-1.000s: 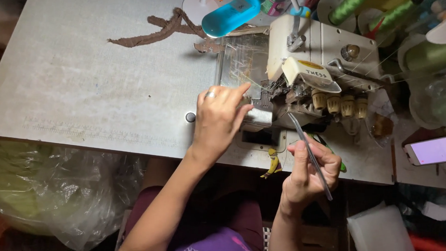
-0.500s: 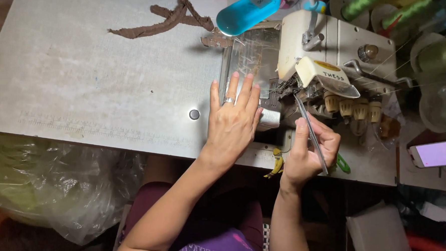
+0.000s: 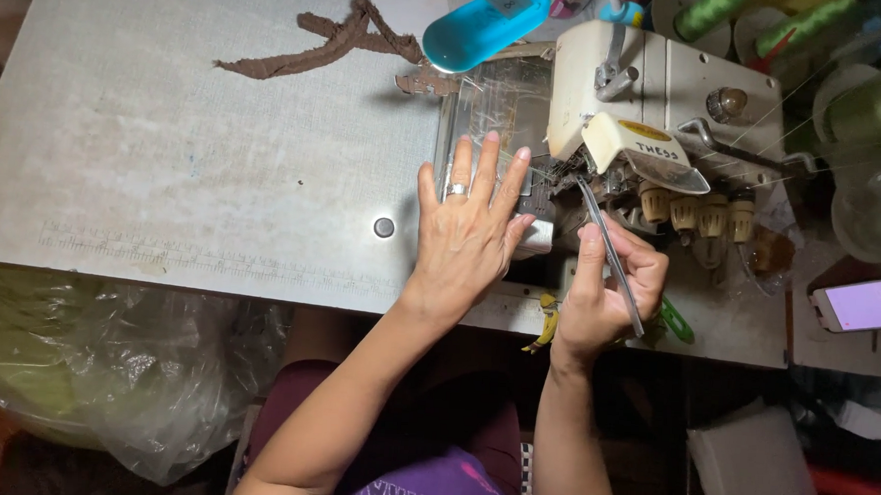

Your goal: The person uses tweezers to remove tangled thread from the bobbin area of a sewing machine. They then pull the thread through the machine's tension assembly and finally pet a dog lying on the floor.

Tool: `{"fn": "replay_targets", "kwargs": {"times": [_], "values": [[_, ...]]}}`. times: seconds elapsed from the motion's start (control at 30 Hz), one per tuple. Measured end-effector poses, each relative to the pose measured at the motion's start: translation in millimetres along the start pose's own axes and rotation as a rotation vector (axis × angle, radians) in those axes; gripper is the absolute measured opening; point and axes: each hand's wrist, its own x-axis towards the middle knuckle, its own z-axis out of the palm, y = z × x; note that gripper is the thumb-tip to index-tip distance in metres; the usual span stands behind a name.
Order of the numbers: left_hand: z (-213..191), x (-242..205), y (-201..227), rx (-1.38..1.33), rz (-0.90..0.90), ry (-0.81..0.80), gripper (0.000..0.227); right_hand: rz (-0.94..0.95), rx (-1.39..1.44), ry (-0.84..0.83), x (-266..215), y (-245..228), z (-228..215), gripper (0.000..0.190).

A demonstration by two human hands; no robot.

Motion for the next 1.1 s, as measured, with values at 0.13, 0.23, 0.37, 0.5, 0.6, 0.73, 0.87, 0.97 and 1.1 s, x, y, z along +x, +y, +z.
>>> {"fn": "replay_targets", "kwargs": {"times": [0.13, 0.23, 0.37, 0.5, 0.6, 0.73, 0.87, 0.97, 1.1], "values": [[-0.5, 1.2, 1.0, -0.048, 0.019, 0.013, 0.056, -0.016, -0.014, -0.007, 1.5, 2.0, 0.3, 0.014], [-0.6, 1.4, 0.9, -0.057, 0.014, 0.012, 0.055, -0.022, -0.002, -0.015, 3.6, 6.3, 1.5, 0.014], [-0.5, 1.2, 0.3, -0.055, 0.016, 0.023, 0.055, -0.030, -0.014, -0.024, 4.2, 0.5, 6.0, 0.015], [-0.4, 1.1, 0.3, -0.068, 0.018, 0.031, 0.054, -0.053, -0.033, -0.027, 4.0, -2.8, 8.4, 0.015], [-0.8, 1.0, 0.4, -0.063, 0.012, 0.035, 0.053, -0.065, -0.039, -0.029, 4.0, -1.6, 10.2, 0.015], [-0.6, 1.7, 0.8, -0.062, 0.009, 0.044, 0.052, -0.060, -0.020, -0.018, 2.5, 2.0, 9.5, 0.013], [-1.8, 1.6, 1.1, -0.068, 0.016, 0.053, 0.051, 0.001, 0.040, -0.043, 1.0, 10.2, 4.2, 0.013], [-2.1, 1.8, 1.7, -0.058, 0.015, 0.049, 0.051, 0.007, 0.039, -0.049, 0.7, 11.3, 3.0, 0.013], [-0.2, 1.8, 1.7, -0.061, 0.009, 0.048, 0.052, -0.004, 0.026, -0.043, 3.0, 8.5, 1.7, 0.014]]}}
